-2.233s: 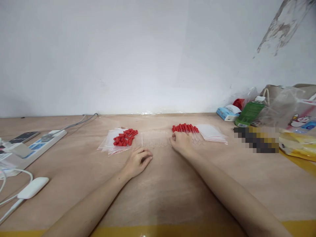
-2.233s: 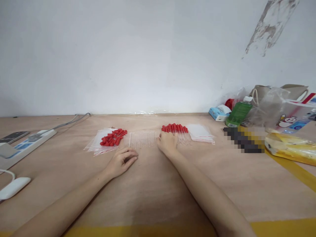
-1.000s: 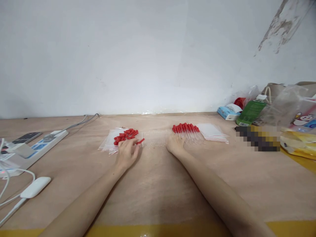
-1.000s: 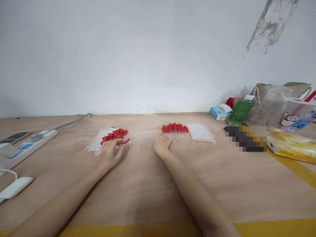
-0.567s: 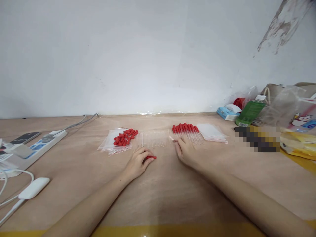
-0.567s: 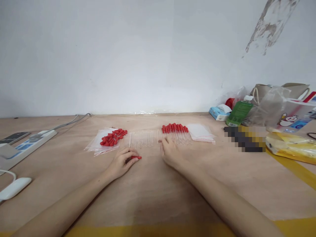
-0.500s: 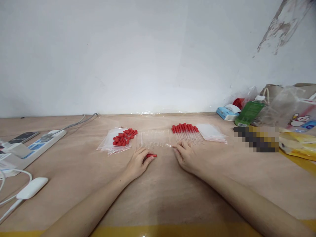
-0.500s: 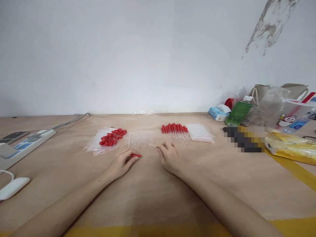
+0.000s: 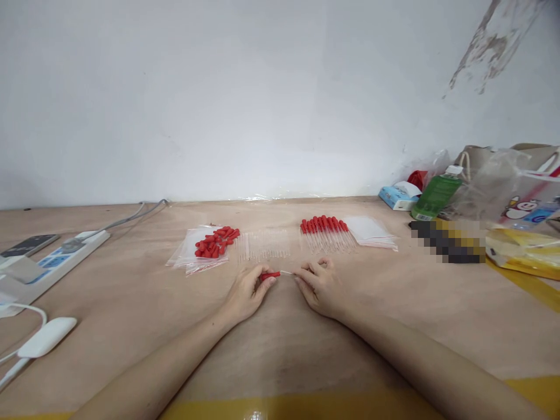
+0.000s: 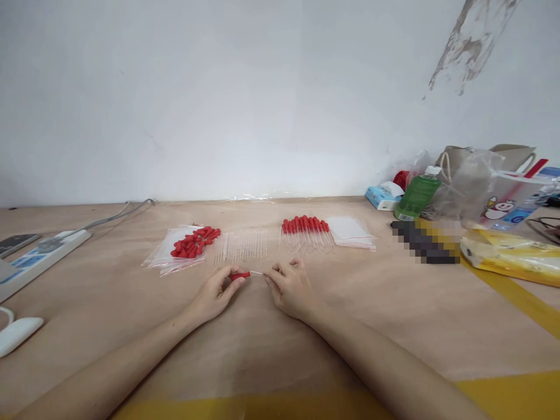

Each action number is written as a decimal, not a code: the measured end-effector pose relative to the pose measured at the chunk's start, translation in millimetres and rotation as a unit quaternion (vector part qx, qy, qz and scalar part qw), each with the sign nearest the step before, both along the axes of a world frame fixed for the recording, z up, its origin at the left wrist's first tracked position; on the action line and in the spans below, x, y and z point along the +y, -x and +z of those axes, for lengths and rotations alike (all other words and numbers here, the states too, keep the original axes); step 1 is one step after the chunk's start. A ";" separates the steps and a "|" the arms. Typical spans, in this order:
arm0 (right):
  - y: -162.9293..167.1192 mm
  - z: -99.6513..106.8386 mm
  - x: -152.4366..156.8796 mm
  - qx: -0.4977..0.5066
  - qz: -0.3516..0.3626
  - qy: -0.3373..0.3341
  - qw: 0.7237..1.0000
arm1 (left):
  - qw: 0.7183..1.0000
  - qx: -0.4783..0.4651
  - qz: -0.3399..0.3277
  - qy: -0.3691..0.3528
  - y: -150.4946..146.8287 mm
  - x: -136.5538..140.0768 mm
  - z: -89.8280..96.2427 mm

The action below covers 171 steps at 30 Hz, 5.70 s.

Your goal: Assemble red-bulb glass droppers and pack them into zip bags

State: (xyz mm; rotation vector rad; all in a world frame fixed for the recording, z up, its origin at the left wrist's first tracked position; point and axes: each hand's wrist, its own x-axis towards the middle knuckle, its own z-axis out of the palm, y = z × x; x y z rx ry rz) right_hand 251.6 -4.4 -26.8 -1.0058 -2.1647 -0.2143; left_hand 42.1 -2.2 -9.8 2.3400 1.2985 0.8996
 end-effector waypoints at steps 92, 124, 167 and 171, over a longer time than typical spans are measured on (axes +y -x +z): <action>13.5 16.6 100.1 -0.032 -0.337 0.201 0.919 | 0.893 0.174 0.400 -0.109 74.3 53.9 11.0; -20.2 4.7 42.8 -0.056 -0.307 0.012 0.950 | 0.932 0.083 0.348 0.061 55.1 101.4 12.5; -16.0 -4.4 43.0 0.010 -0.153 -0.003 0.988 | 0.943 -0.299 0.073 0.128 9.7 36.9 0.2; -4.0 2.8 28.6 0.001 -0.087 0.016 0.996 | 0.958 -0.249 0.046 0.133 1.5 25.3 -11.5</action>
